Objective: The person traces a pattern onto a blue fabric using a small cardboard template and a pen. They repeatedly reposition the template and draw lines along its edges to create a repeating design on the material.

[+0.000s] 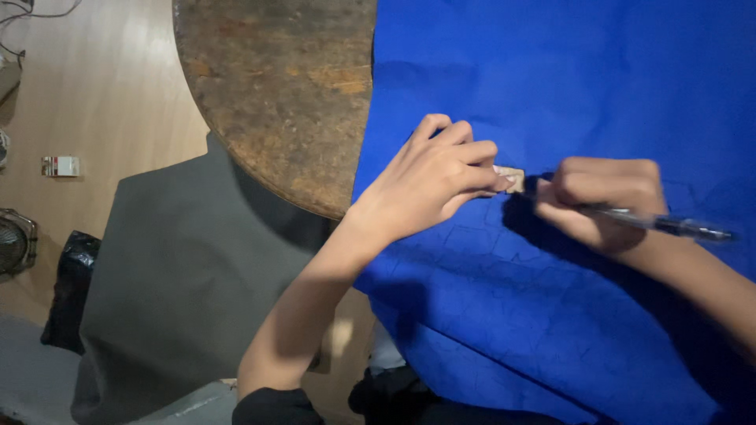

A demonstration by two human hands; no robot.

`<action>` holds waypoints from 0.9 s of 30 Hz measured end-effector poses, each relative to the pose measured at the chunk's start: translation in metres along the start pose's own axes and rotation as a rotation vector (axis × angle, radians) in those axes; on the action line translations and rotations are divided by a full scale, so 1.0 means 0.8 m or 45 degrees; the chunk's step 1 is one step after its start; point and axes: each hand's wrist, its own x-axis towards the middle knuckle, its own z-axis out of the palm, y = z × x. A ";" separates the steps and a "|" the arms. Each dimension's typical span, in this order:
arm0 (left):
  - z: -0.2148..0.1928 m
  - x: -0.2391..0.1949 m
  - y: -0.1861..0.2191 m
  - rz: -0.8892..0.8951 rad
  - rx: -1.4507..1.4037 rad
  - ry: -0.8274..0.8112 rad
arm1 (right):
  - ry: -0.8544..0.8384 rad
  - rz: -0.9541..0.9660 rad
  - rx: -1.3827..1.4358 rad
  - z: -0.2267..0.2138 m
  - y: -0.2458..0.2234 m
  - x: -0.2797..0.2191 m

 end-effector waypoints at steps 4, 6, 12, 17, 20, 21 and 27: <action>-0.001 -0.001 -0.003 0.013 -0.053 0.024 | 0.107 0.006 0.009 0.004 -0.006 0.001; 0.001 -0.001 -0.008 0.033 -0.130 0.023 | 0.191 0.185 0.059 0.006 0.010 -0.007; -0.001 0.012 -0.021 0.041 -0.202 0.038 | 0.274 0.411 0.347 -0.008 0.044 0.008; -0.001 0.012 -0.024 0.043 -0.237 0.035 | 0.099 0.197 0.205 -0.010 0.018 0.019; 0.000 0.011 -0.025 0.050 -0.236 0.047 | 0.064 0.107 0.148 -0.007 0.019 0.015; 0.000 0.011 -0.026 0.048 -0.236 0.045 | 0.053 0.084 0.089 -0.006 0.021 0.013; 0.000 0.012 -0.026 0.033 -0.242 0.016 | -0.003 -0.087 0.124 -0.007 0.030 0.015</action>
